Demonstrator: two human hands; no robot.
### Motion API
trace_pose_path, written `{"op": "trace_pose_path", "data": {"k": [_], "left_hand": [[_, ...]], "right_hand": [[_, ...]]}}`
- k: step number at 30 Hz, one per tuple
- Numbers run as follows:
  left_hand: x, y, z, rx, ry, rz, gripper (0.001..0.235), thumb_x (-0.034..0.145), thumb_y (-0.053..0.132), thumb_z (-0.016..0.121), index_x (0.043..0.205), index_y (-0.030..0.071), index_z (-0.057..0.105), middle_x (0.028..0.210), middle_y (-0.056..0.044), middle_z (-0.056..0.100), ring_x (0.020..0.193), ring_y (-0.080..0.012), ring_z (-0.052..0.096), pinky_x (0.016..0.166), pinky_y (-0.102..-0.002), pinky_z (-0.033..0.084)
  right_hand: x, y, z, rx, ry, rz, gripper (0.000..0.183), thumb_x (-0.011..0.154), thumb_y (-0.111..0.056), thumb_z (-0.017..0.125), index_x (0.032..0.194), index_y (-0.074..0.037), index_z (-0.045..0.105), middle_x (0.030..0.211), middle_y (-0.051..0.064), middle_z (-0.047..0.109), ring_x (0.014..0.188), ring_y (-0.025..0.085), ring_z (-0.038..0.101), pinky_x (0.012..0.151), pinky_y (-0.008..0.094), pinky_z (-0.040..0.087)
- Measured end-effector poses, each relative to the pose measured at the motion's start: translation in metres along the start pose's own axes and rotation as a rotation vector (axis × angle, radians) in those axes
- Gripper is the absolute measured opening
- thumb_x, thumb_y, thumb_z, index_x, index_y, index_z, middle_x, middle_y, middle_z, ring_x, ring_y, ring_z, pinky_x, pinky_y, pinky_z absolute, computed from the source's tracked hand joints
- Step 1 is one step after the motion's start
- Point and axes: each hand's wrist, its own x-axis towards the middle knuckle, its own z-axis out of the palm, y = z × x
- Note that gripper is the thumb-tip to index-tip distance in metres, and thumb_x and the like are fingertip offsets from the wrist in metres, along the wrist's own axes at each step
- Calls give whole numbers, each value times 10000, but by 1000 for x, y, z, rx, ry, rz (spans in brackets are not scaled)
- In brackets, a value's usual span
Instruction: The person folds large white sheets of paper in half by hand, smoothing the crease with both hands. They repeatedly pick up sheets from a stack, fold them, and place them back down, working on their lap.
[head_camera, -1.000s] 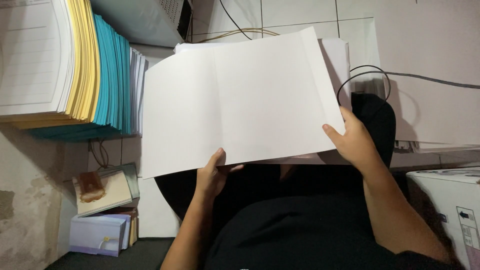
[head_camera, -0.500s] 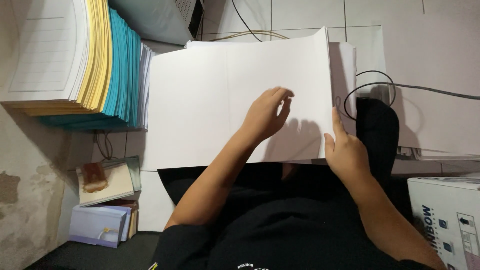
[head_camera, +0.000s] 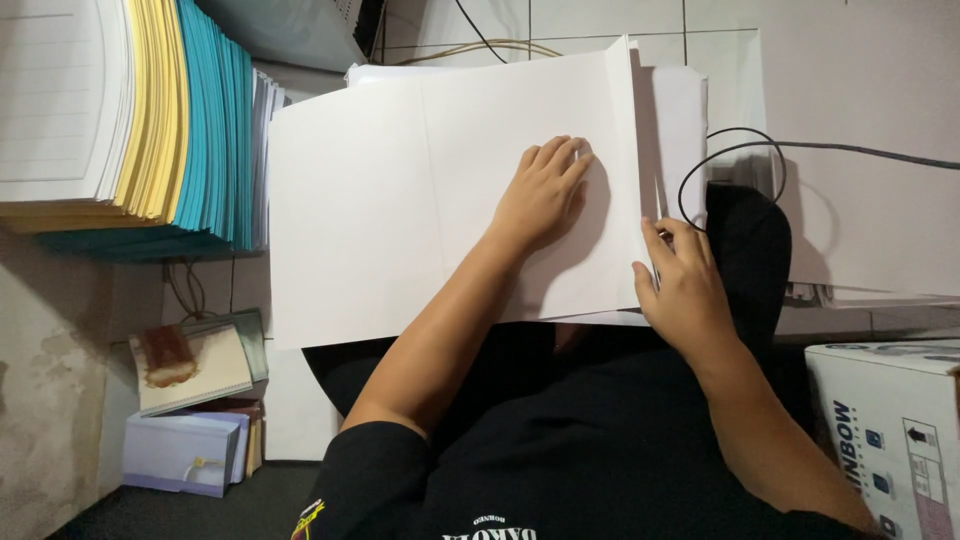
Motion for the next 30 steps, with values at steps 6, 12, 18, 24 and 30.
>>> {"op": "trace_pose_path", "data": {"k": [6,12,18,24,30], "left_hand": [[-1,-1,3,9,17,2,378,931,211,667,1296,123,624,1314,-105,618,1312,-279,532,1010,-383,435],[-2,-4,7,8,-9,-2,381,935,226,661,1303,140,622,1322,-96,618,1324,-268,526,1020,-387,430],[-2,-2,6,17,-16,-4,477,983,296,614,1428,145,531,1405,-134,571,1344,-290,522,1035,-392,426],[3,14,-21,68,-138,83,541,995,526,510,1476,289,577,1647,-105,347,1529,-365,297,1180,-489,325],[12,12,-13,63,-345,-73,823,989,707,356,1615,173,323,1676,-100,328,1561,-312,267,1254,-499,191]], "right_hand": [[-2,-15,-3,-137,-71,69,590,941,-230,655,1455,49,578,1276,221,608,1118,365,615,865,443,531],[-3,-30,-10,-175,-240,101,722,949,-245,631,1519,133,398,1643,330,303,1533,452,266,1180,594,281],[2,-35,-11,-37,-452,88,724,1021,-491,494,1533,12,407,1676,259,258,1570,399,202,1242,603,99],[6,-9,14,173,-443,76,551,1058,-176,339,1580,0,345,1668,210,297,1538,352,285,1250,483,212],[35,23,40,-101,-386,-34,687,1065,-398,360,1617,-2,256,1705,209,213,1578,343,187,1273,478,115]]}}
